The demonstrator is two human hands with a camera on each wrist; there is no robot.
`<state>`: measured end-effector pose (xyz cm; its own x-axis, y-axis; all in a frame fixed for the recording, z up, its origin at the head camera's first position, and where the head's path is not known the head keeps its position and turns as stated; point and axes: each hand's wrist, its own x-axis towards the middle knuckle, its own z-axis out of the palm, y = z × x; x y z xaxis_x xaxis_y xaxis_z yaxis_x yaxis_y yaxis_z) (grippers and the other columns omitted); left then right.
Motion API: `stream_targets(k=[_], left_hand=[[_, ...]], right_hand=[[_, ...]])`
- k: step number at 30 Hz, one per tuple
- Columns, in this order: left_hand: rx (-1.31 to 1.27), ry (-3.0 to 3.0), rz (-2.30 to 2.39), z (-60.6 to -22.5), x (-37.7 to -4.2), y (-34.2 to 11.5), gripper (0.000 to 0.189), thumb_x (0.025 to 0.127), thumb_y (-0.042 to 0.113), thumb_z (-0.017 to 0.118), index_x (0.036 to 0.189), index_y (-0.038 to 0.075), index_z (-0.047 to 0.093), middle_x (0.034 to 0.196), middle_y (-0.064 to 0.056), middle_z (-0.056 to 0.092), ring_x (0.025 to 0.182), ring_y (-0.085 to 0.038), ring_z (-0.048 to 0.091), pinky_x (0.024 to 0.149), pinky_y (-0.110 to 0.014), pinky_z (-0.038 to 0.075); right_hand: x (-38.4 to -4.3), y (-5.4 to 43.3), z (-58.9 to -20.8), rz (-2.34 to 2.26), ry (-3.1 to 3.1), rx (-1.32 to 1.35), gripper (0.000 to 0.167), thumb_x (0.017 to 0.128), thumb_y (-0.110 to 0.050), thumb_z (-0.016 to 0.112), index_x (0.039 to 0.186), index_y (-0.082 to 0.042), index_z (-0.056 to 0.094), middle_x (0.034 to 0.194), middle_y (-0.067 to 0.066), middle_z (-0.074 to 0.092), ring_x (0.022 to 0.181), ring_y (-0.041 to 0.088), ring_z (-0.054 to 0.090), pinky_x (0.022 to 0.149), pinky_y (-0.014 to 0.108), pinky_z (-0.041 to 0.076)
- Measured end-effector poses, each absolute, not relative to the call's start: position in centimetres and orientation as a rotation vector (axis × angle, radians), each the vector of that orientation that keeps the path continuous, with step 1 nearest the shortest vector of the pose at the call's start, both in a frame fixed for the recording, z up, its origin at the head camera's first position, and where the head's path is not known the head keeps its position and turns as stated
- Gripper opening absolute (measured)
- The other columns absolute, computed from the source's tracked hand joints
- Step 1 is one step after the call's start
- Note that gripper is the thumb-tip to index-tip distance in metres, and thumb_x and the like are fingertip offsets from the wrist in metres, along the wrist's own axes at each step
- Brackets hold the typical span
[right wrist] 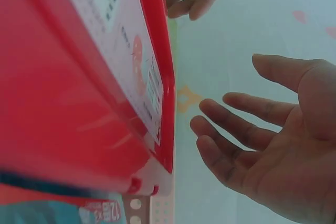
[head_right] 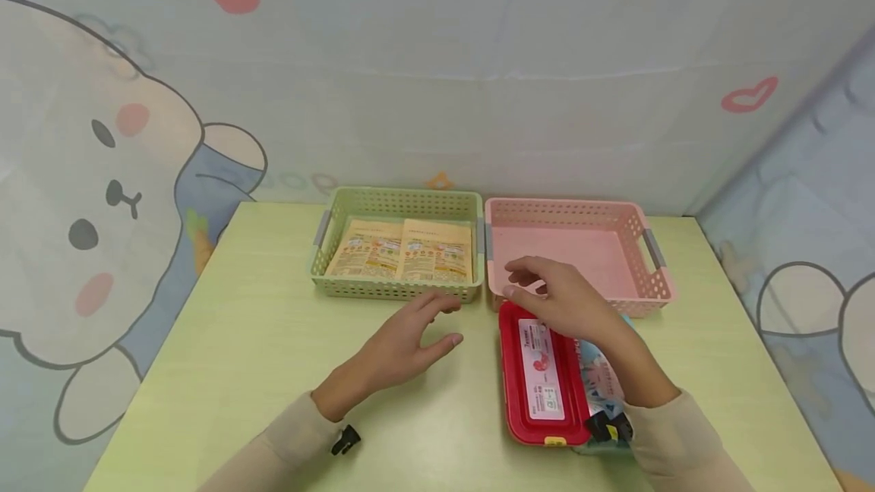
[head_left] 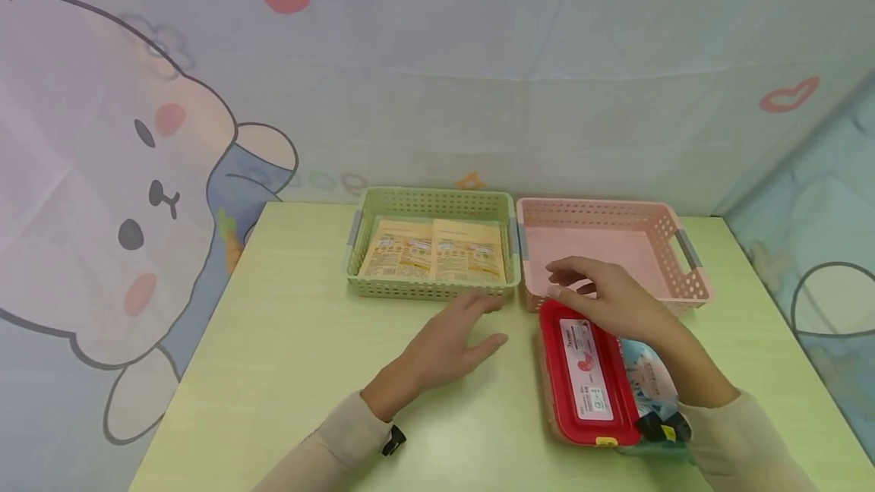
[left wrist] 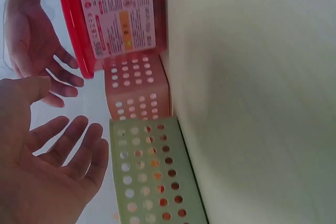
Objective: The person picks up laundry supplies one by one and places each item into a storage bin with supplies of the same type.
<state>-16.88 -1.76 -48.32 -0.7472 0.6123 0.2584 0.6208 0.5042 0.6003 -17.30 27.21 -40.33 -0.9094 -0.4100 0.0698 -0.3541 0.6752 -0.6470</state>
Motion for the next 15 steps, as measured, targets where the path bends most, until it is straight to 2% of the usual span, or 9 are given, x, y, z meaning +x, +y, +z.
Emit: stream_targets(k=[4,8,15], left_hand=[[-1.084,-2.710,-1.193,-48.2,-16.2,-0.9,0.047,0.107,0.040,0.063,0.148,0.016,0.057,0.139,0.004,0.058,0.124,-0.012,0.061,0.100,-0.035,0.054],[-1.069,-2.700,-1.319,-47.9,-15.8,-0.1,0.049,0.107,0.037,0.064,0.150,0.015,0.055,0.132,0.006,0.061,0.118,-0.010,0.065,0.097,-0.031,0.055],[-1.047,-2.678,-1.545,-47.8,-15.2,0.9,0.050,0.106,0.031,0.066,0.151,0.012,0.053,0.129,0.000,0.064,0.107,-0.006,0.068,0.094,-0.037,0.058]], right_hand=[[-16.7,27.7,-40.4,-1.044,2.839,-0.591,0.046,0.101,-0.024,0.073,0.140,-0.002,0.063,0.134,0.016,0.069,0.117,0.033,0.067,0.096,0.053,0.059],[-16.3,28.2,-40.6,-1.044,2.860,-0.525,0.046,0.101,-0.025,0.073,0.139,0.000,0.063,0.131,0.018,0.069,0.116,0.034,0.067,0.094,0.053,0.060],[-15.7,28.8,-40.9,-1.023,2.863,-0.404,0.047,0.099,-0.025,0.075,0.136,0.002,0.064,0.124,0.017,0.070,0.108,0.031,0.068,0.087,0.050,0.062]])
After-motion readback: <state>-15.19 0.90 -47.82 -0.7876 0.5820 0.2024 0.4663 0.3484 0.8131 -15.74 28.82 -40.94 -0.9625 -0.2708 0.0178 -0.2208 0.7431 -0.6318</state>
